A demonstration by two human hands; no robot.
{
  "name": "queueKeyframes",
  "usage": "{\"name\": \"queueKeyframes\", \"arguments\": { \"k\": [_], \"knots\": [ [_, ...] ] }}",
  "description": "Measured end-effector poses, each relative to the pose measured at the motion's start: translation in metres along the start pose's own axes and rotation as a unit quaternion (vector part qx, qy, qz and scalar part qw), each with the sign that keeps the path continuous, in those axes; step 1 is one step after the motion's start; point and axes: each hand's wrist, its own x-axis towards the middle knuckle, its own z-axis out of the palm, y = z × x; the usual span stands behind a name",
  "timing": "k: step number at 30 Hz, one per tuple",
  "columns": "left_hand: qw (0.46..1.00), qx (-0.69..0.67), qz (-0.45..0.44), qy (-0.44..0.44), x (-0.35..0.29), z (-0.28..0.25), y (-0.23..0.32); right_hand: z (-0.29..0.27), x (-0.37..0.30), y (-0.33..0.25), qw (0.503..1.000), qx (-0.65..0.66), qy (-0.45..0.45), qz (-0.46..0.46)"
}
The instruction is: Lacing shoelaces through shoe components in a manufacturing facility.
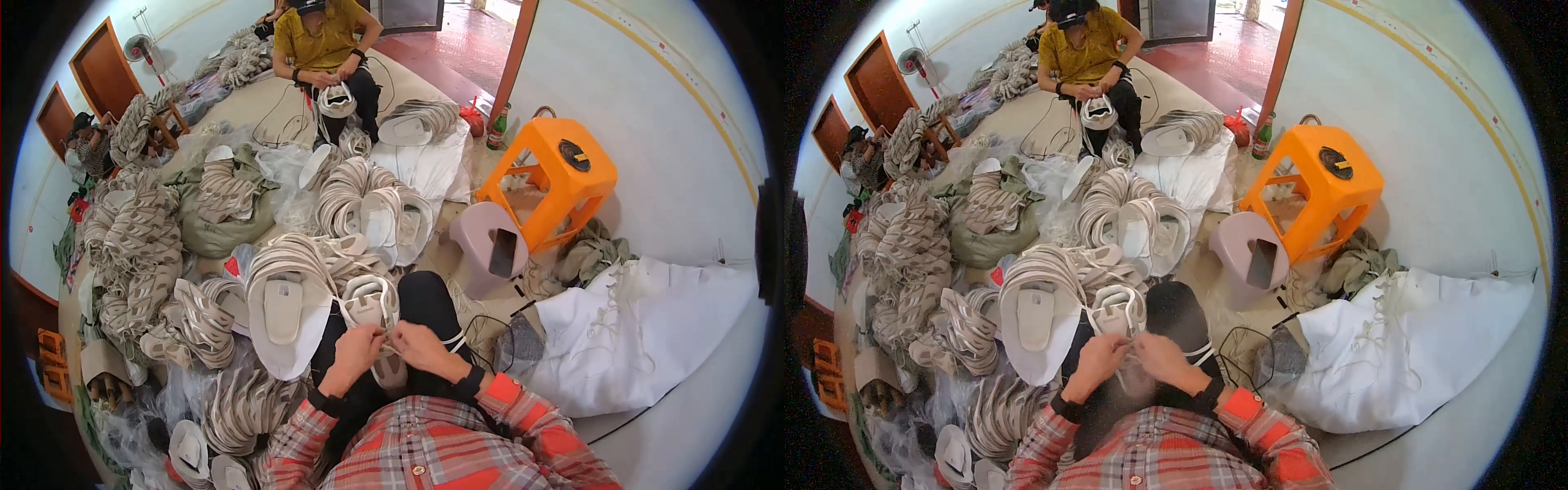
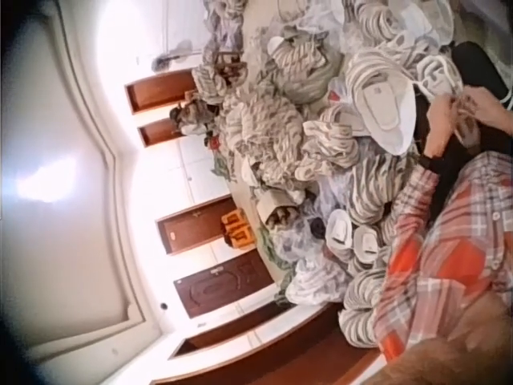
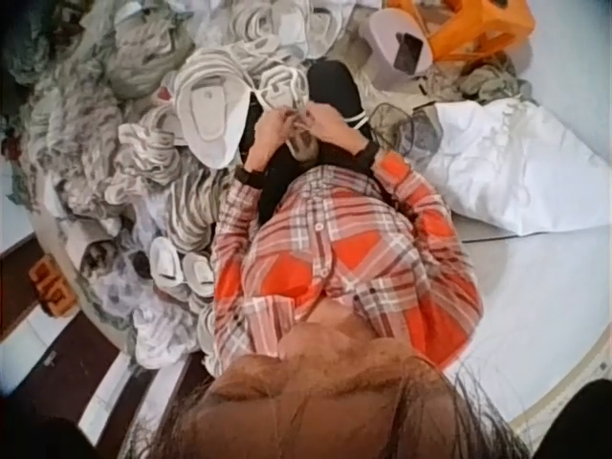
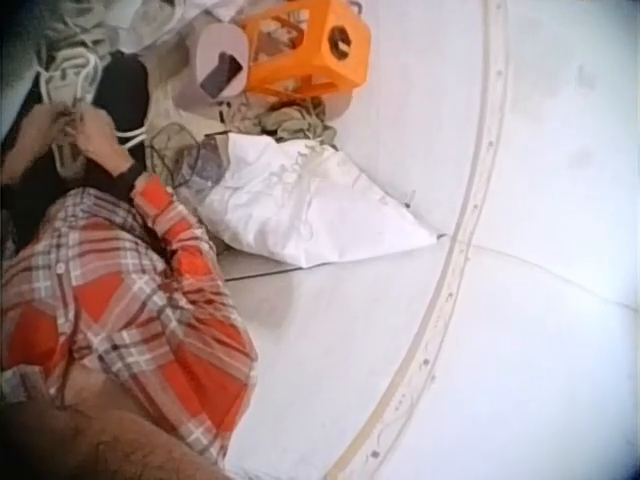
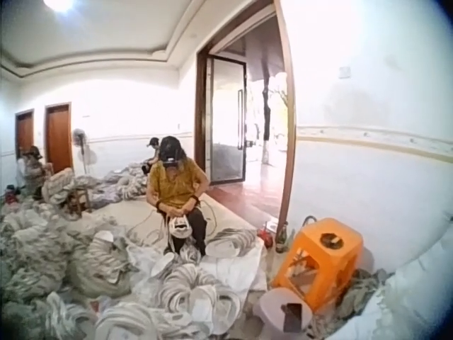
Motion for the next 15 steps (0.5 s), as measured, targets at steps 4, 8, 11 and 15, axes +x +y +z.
{"name": "queueKeyframes", "arguments": {
  "k": [4, 8, 11, 15],
  "knots": [
    [0.993, 0.12, -0.021, 0.005, 0.001, 0.02, 0.011, -0.014, 0.008, 0.013, 0.996, 0.029, 0.073, -0.034],
    [0.993, 0.106, -0.034, 0.038, 0.0, 0.028, 0.013, -0.017, 0.005, 0.016, 0.99, 0.132, 0.043, 0.02],
    [0.989, 0.13, -0.005, 0.069, -0.001, 0.031, 0.011, -0.021, 0.002, 0.016, 0.971, 0.225, 0.01, 0.076],
    [0.986, 0.159, 0.03, 0.049, 0.008, 0.029, 0.007, -0.021, 0.002, 0.018, 0.968, 0.243, 0.016, 0.065]
  ]
}}
